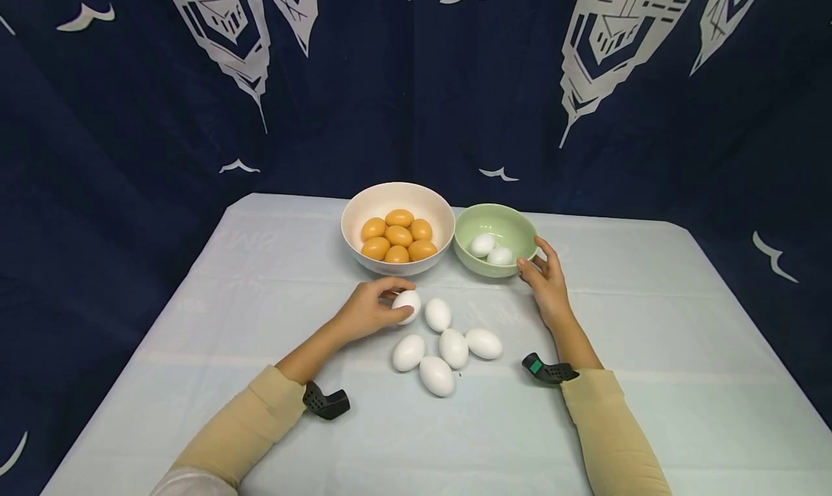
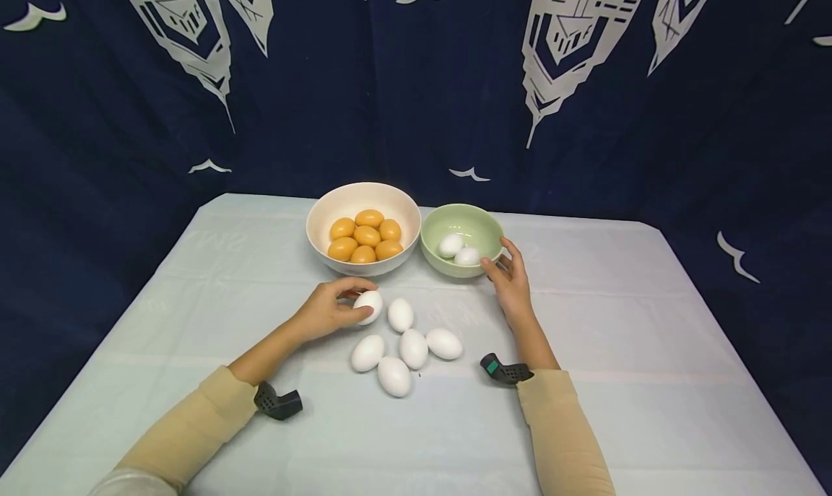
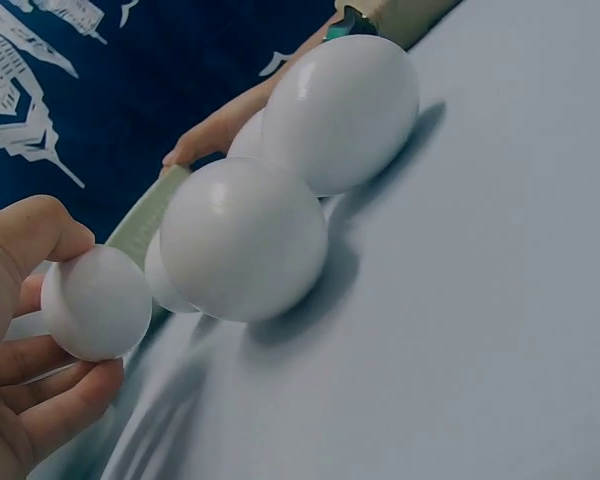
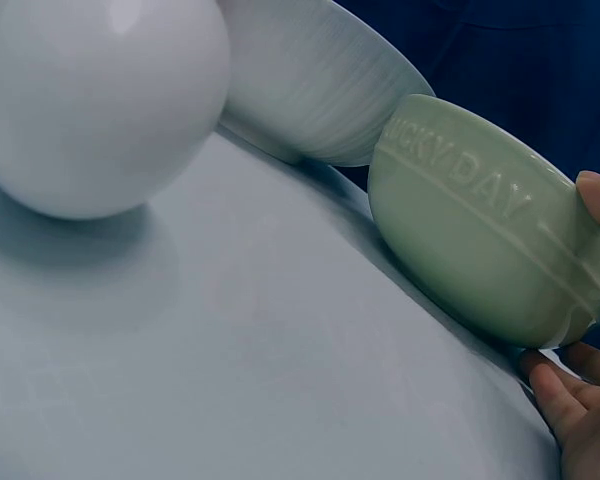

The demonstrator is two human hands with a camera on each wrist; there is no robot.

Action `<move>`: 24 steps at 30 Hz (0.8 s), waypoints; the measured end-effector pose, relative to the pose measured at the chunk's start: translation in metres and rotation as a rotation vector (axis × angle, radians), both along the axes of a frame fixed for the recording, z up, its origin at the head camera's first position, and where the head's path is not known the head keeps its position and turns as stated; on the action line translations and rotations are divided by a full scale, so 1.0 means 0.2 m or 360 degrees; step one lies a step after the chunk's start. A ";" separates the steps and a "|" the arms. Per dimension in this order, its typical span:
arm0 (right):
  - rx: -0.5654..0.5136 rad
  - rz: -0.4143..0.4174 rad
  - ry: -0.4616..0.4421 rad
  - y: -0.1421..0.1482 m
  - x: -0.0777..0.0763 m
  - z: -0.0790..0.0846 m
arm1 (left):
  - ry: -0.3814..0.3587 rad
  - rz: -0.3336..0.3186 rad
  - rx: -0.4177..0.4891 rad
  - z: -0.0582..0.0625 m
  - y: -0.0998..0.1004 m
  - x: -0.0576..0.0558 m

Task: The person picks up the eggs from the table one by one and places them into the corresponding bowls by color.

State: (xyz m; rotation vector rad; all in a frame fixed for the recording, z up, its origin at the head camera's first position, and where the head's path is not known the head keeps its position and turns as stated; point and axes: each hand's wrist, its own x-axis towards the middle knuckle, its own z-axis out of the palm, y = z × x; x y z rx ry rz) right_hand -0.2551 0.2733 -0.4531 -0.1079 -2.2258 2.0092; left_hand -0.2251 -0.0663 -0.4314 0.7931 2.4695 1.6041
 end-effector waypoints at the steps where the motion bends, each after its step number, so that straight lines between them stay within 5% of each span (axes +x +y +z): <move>1: -0.0003 0.0003 0.0001 0.00 0.00 0.00 | 0.0005 -0.0012 0.0005 0.01 0.00 -0.01; 24: -0.0021 -0.0003 0.0018 0.01 -0.01 -0.01 | 0.0126 -0.0162 -0.0021 0.22 0.22 -0.09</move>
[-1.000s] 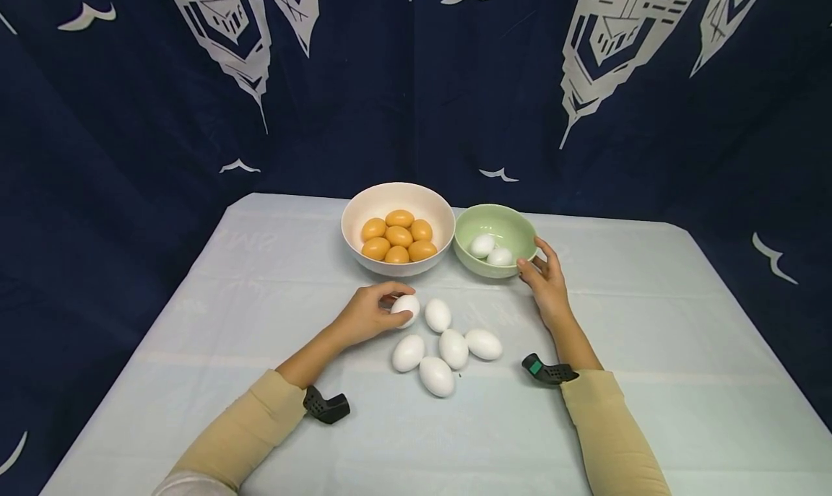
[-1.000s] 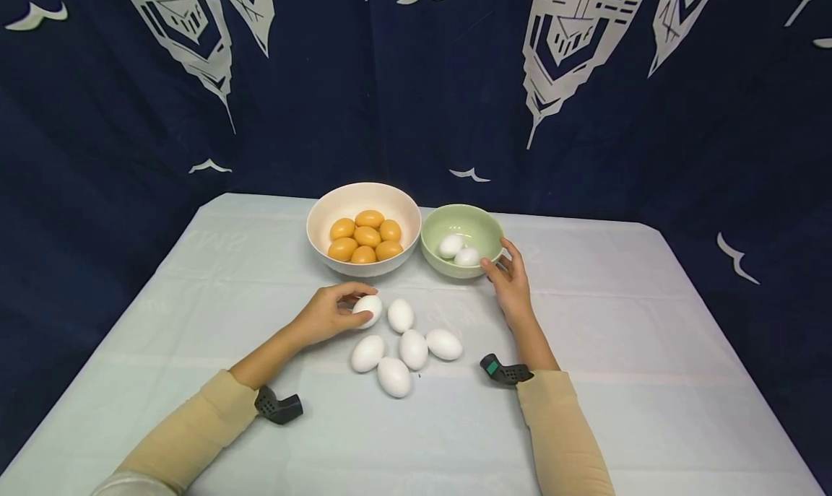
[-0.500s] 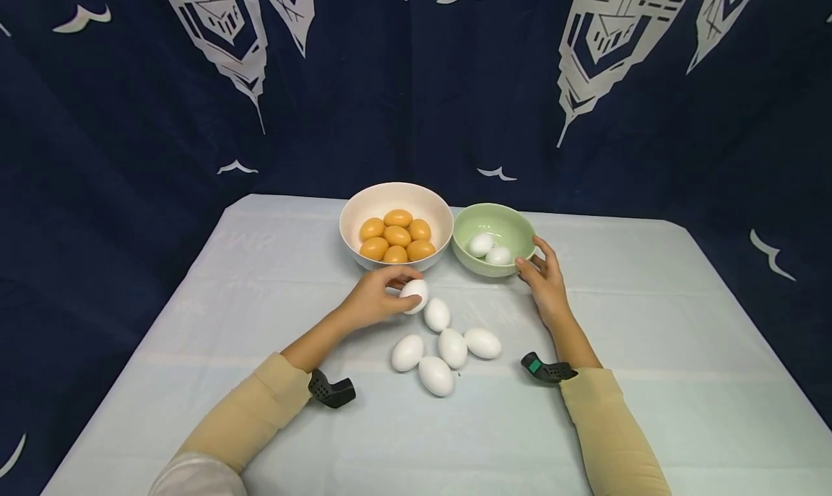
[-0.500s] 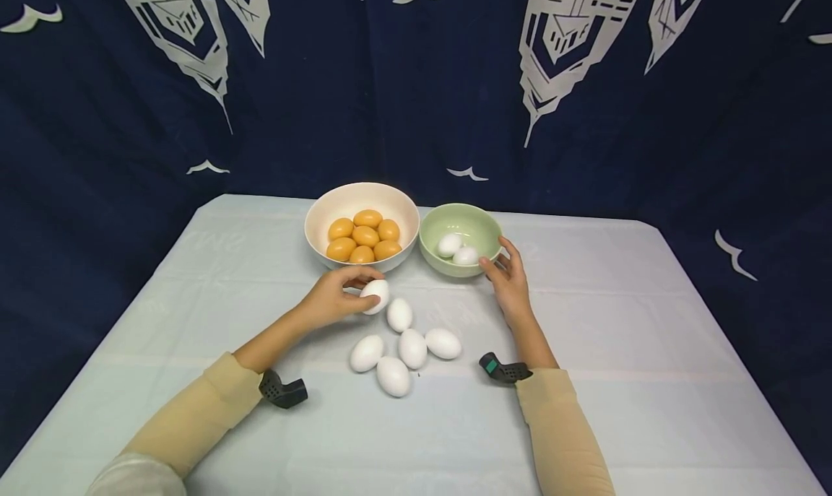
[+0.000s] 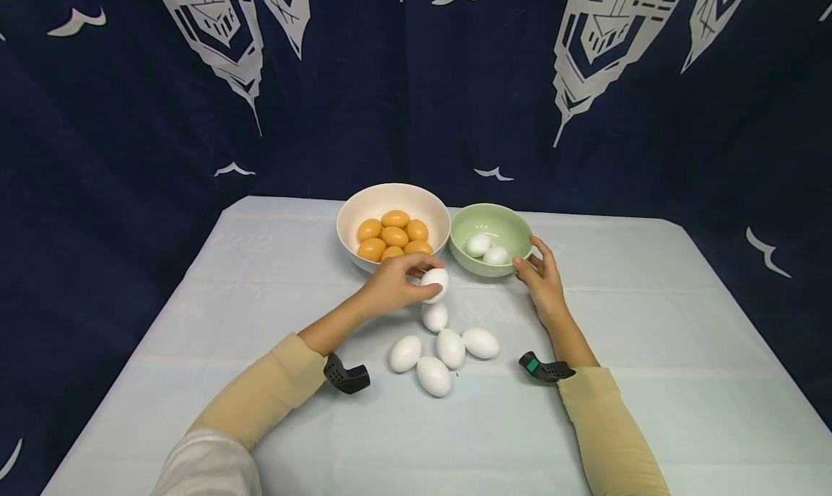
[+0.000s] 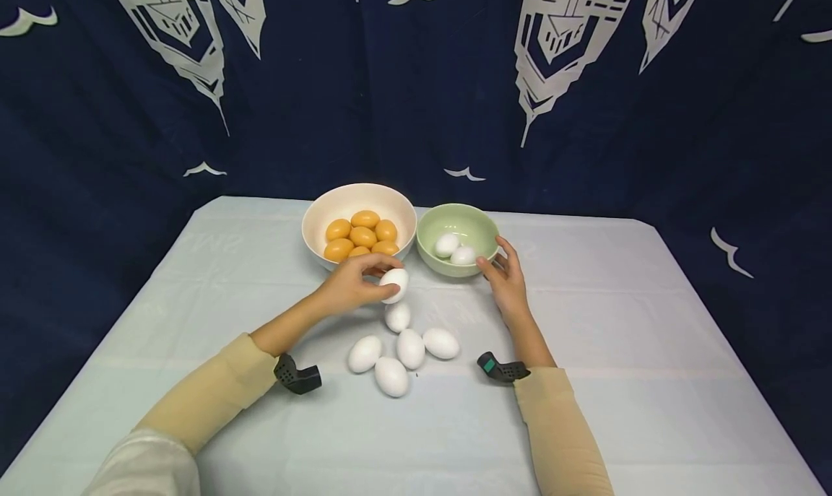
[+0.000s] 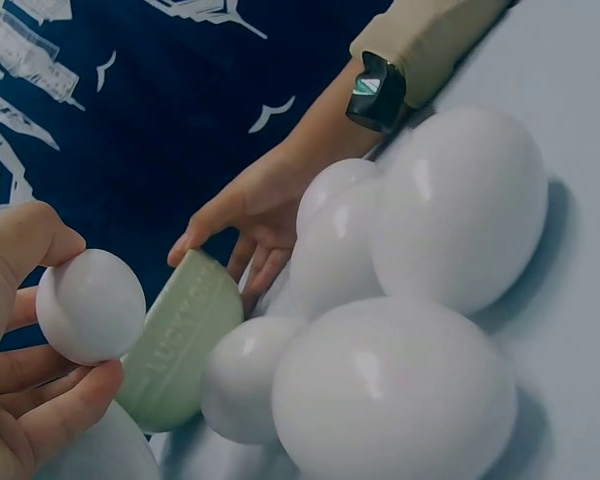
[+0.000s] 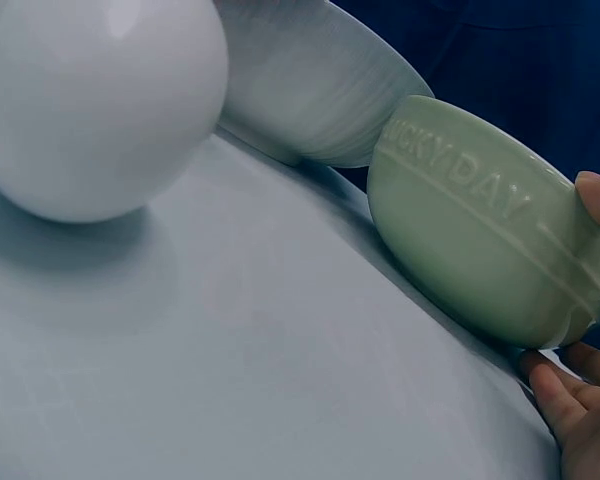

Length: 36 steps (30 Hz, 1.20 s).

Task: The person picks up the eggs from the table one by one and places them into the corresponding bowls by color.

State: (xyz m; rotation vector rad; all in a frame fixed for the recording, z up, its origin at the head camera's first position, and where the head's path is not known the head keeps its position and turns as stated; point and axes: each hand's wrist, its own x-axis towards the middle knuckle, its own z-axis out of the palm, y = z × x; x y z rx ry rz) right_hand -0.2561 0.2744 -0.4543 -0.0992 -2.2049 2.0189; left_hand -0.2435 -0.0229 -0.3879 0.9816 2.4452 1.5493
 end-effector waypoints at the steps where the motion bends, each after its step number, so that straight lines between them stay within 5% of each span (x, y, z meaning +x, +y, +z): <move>1: 0.0003 0.0000 0.0001 0.00 0.00 0.00 | 0.0004 -0.0003 -0.0004 0.01 0.01 0.00; 11: 0.0013 -0.0014 -0.0008 0.00 0.00 0.00 | 0.0074 -0.0032 -0.0027 0.08 0.11 -0.07; 36: 0.0023 0.0001 0.0008 0.01 0.00 0.00 | -0.0091 0.0037 -0.0087 0.12 0.36 -0.22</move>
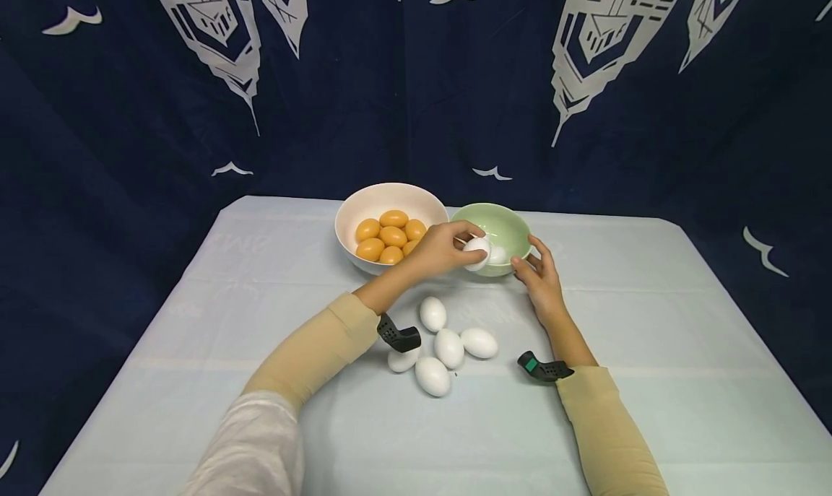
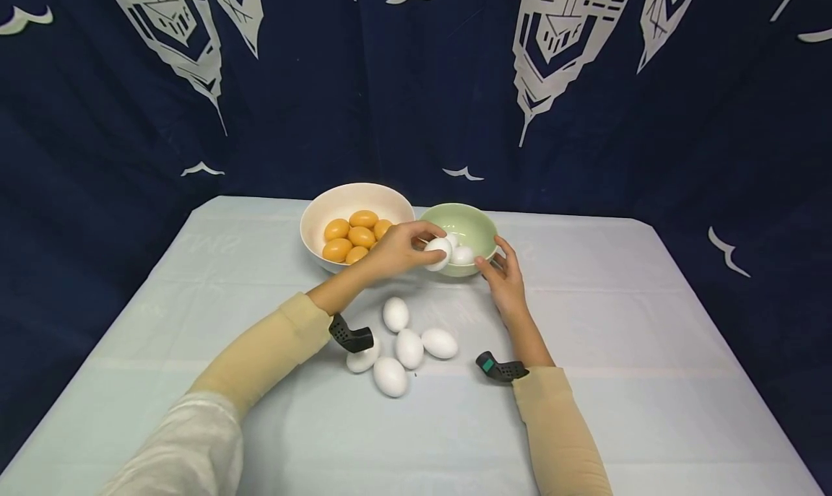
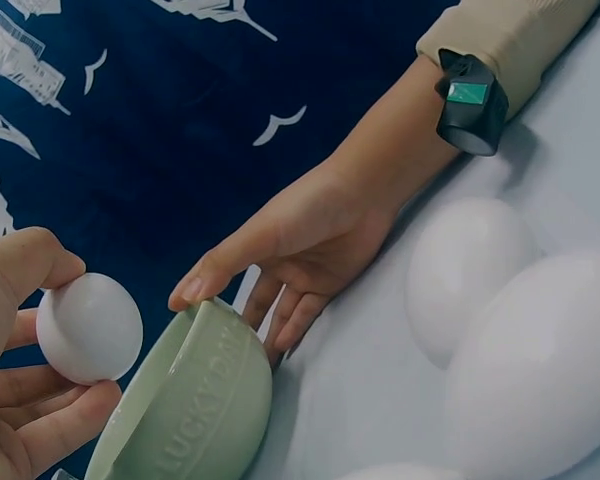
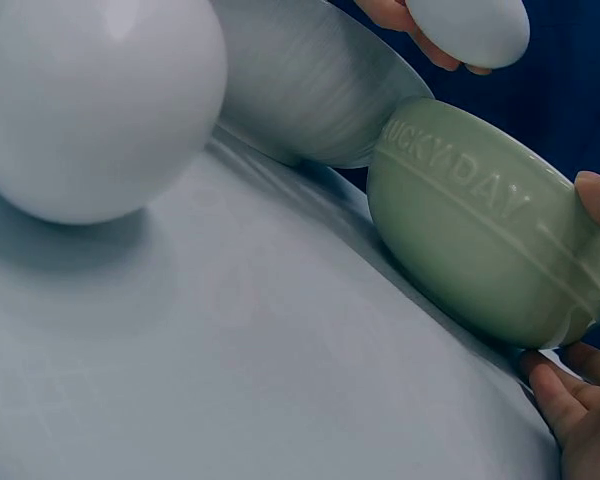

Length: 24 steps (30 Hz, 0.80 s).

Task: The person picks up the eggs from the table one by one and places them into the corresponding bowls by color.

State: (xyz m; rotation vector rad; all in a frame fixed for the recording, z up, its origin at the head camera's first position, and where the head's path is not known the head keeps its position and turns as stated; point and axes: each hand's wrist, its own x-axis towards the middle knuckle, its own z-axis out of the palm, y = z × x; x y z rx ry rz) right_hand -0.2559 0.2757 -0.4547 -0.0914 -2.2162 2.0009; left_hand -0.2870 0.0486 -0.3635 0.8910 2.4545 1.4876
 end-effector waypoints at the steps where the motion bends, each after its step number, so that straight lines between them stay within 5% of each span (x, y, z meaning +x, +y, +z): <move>1: 0.0003 0.0001 0.0003 0.00 0.00 0.00 | -0.0001 0.0004 0.0000 0.00 0.01 -0.01; 14: -0.0033 0.0026 -0.0032 0.00 0.00 0.01 | 0.0031 0.0085 -0.0086 -0.01 0.10 -0.08; 21: -0.0038 0.0049 -0.0064 -0.04 0.07 0.13 | 0.0109 0.0105 -0.0184 -0.02 0.16 -0.12; 24: -0.0042 0.0046 -0.0059 -0.04 0.06 0.11 | 0.0137 0.0094 -0.0238 -0.03 0.17 -0.13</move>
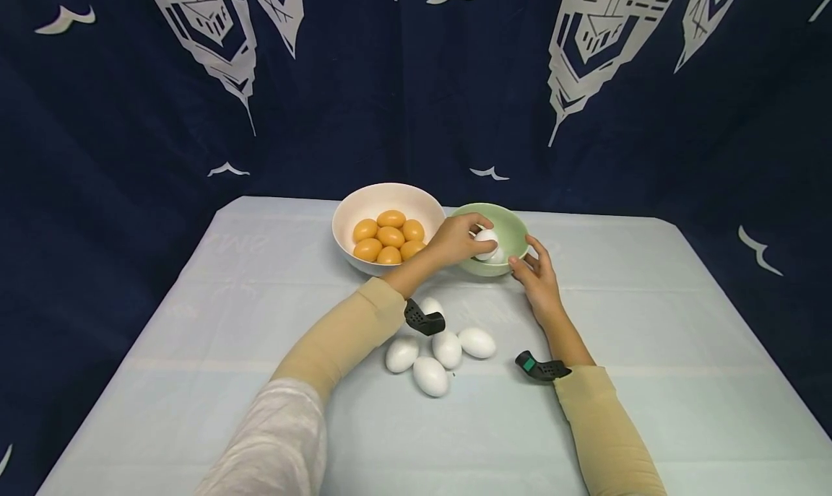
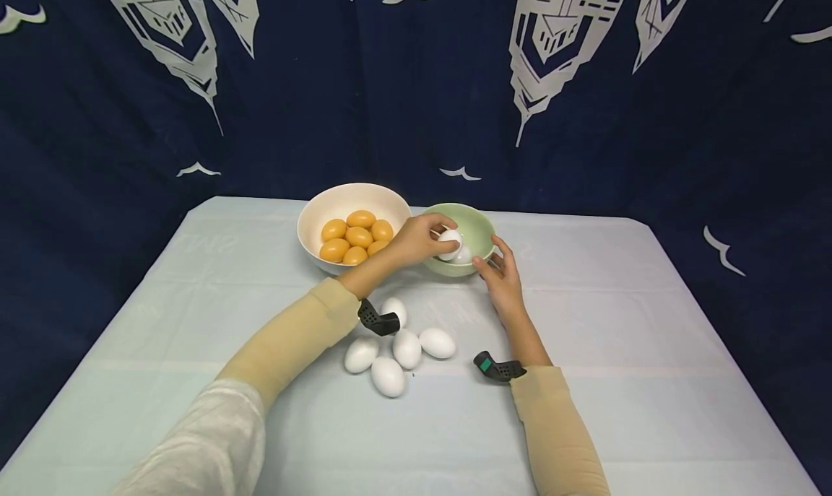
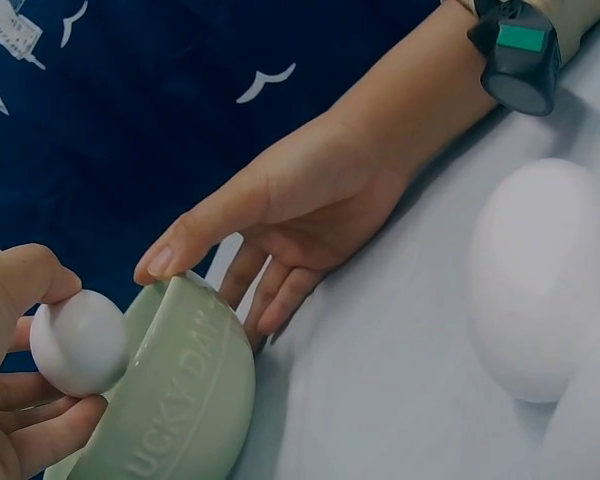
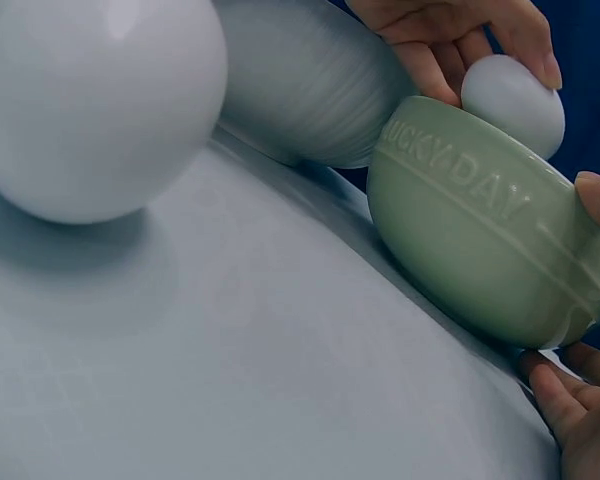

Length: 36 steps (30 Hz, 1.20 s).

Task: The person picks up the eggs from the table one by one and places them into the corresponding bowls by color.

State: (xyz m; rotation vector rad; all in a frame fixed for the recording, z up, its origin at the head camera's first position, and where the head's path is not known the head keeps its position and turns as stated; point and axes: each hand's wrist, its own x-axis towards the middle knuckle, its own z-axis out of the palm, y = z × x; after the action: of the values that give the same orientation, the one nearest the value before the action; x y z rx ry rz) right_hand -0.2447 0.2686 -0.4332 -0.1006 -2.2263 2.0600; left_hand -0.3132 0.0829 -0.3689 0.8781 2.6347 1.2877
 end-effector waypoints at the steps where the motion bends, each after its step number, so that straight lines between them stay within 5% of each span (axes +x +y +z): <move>1: 0.0000 0.0000 0.0001 0.00 0.00 0.00 | 0.0006 -0.0001 -0.0020 0.00 0.00 0.00; 10: 0.0014 -0.0032 0.0048 0.04 -0.06 -0.11 | 0.0132 -0.0047 -0.0245 -0.04 0.06 -0.05; 36: 0.0008 -0.0019 0.0074 0.04 -0.05 -0.10 | 0.0140 -0.0032 -0.0742 -0.05 0.15 -0.09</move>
State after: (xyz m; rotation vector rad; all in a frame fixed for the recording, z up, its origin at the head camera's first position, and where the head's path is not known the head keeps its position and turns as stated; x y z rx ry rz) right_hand -0.2555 0.2757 -0.4540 -0.0647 -2.1988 2.0291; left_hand -0.3302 0.1125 -0.3792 0.8897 2.8005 0.5927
